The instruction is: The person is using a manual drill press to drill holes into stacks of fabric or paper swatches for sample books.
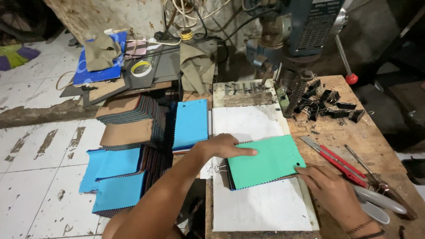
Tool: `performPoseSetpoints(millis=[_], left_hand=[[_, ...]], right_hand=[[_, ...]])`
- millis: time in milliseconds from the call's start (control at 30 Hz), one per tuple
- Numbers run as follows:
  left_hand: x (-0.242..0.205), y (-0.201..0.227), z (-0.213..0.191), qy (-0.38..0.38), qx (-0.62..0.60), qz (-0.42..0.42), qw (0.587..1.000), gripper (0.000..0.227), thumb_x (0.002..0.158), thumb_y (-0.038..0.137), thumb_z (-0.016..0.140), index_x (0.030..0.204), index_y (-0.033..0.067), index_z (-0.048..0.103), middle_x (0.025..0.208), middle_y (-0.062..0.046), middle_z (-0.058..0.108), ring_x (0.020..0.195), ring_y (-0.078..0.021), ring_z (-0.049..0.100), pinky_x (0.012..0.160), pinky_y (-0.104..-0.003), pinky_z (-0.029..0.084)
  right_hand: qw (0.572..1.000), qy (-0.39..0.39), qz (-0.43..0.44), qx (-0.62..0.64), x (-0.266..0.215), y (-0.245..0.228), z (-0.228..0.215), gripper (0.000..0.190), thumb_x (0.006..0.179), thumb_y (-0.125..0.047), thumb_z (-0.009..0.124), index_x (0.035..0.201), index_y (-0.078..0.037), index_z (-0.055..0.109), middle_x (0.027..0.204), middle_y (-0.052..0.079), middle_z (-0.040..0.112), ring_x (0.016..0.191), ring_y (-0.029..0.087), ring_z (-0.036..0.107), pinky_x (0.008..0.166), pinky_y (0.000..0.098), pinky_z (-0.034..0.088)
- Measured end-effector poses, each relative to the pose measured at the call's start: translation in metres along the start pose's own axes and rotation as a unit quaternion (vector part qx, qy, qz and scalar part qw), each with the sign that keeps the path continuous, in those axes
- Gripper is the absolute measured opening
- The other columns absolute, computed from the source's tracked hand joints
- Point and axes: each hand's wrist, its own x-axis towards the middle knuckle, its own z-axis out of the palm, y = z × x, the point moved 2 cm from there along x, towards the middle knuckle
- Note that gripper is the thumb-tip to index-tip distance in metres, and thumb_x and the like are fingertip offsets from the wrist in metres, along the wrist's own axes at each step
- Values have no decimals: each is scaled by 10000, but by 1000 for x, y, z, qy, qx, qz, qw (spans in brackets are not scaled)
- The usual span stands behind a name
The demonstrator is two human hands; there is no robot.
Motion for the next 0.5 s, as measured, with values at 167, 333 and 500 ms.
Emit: performPoseSetpoints(millis=[167, 333, 500], left_hand=[[-10, -1, 0, -24, -63, 11, 998, 1198, 680, 795, 444, 1643, 119, 217, 1721, -74, 223, 1556, -309, 284, 1228, -451, 299], [-3, -8, 4, 1, -56, 18, 998, 1089, 718, 797, 429, 1560, 113, 337, 1594, -75, 418, 1373, -275, 477, 1026, -408, 435], [36, -29, 11, 63, 19, 58, 996, 770, 824, 817, 373, 1142, 140, 554, 1014, -45, 582, 864, -187, 530, 731, -345, 405]], right_hand=[[999, -12, 4, 37, 1, 0, 0, 290, 840, -176, 763, 1130, -182, 747, 1098, 58, 753, 1012, 194, 736, 845, 369, 645], [1000, -7, -7, 11, 3, -2, 0, 280, 844, -202, 770, 1123, -191, 745, 1070, 18, 756, 970, 147, 732, 784, 341, 646], [1000, -11, -1, -2, 7, -7, -3, 248, 859, -226, 758, 1105, -200, 749, 1064, 9, 758, 954, 145, 734, 693, 339, 645]])
